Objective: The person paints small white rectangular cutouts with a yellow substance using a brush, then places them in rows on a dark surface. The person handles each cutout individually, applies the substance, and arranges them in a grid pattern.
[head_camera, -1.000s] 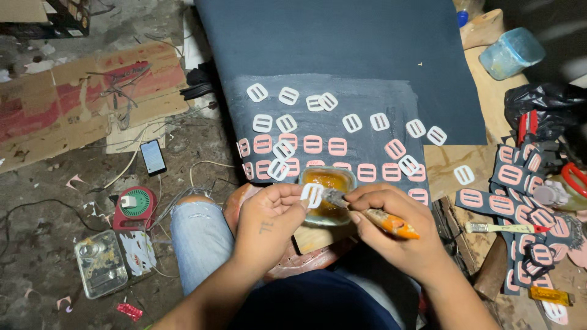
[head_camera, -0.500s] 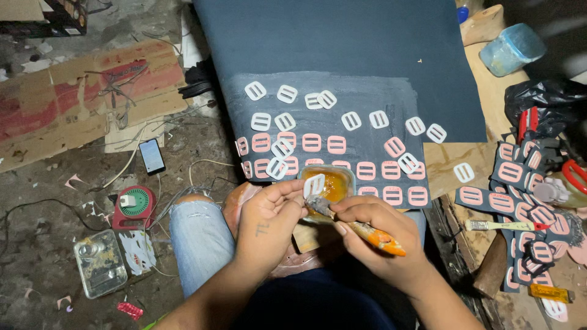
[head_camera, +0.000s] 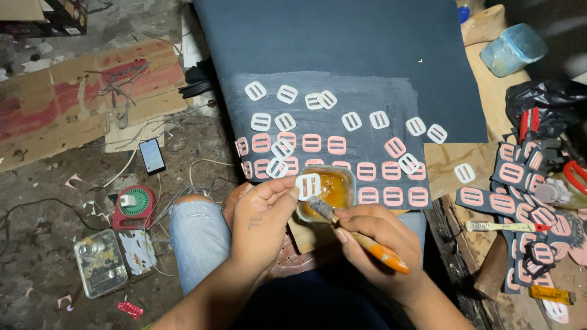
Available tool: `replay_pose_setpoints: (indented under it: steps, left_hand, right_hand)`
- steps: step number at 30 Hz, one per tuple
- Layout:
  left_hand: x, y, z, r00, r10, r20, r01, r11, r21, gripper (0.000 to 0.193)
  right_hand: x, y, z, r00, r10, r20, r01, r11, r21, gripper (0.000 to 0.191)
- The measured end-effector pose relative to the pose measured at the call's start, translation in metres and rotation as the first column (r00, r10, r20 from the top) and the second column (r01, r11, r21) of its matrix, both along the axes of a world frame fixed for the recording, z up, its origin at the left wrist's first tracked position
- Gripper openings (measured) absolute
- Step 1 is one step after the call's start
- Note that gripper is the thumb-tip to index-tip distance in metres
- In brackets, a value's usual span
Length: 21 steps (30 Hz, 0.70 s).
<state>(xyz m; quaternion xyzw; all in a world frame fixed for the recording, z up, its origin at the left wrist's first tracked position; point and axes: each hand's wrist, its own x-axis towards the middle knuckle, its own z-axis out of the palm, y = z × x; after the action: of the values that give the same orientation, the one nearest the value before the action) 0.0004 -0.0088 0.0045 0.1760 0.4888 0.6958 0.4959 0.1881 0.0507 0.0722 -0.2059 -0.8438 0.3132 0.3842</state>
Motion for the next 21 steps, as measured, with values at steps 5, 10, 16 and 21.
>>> replay_pose_setpoints:
  steps: [5,10,16,21]
  left_hand:
    - [0.005,-0.001,0.003,0.999,-0.018,-0.045,0.016,0.999,-0.030,0.028]
    - [0.003,0.000,0.005,1.000,-0.007,-0.012,0.007,1.000,-0.007,0.027]
    - [0.003,0.003,0.010,1.000,-0.027,0.013,0.028,0.999,-0.017,0.027]
    - [-0.014,0.021,0.011,0.981,0.020,-0.192,-0.022,1.000,-0.012,0.023]
  right_hand:
    - [0.001,0.001,-0.011,0.994,-0.078,-0.070,0.067,0.987,-0.147,0.018]
    - [0.005,0.008,-0.006,0.981,-0.188,-0.054,0.189,0.982,-0.001,0.016]
    - [0.003,0.002,-0.001,0.998,-0.056,0.023,0.054,0.997,0.056,0.017]
    - [0.016,-0.004,-0.012,0.999,-0.023,0.034,0.025,0.998,-0.061,0.016]
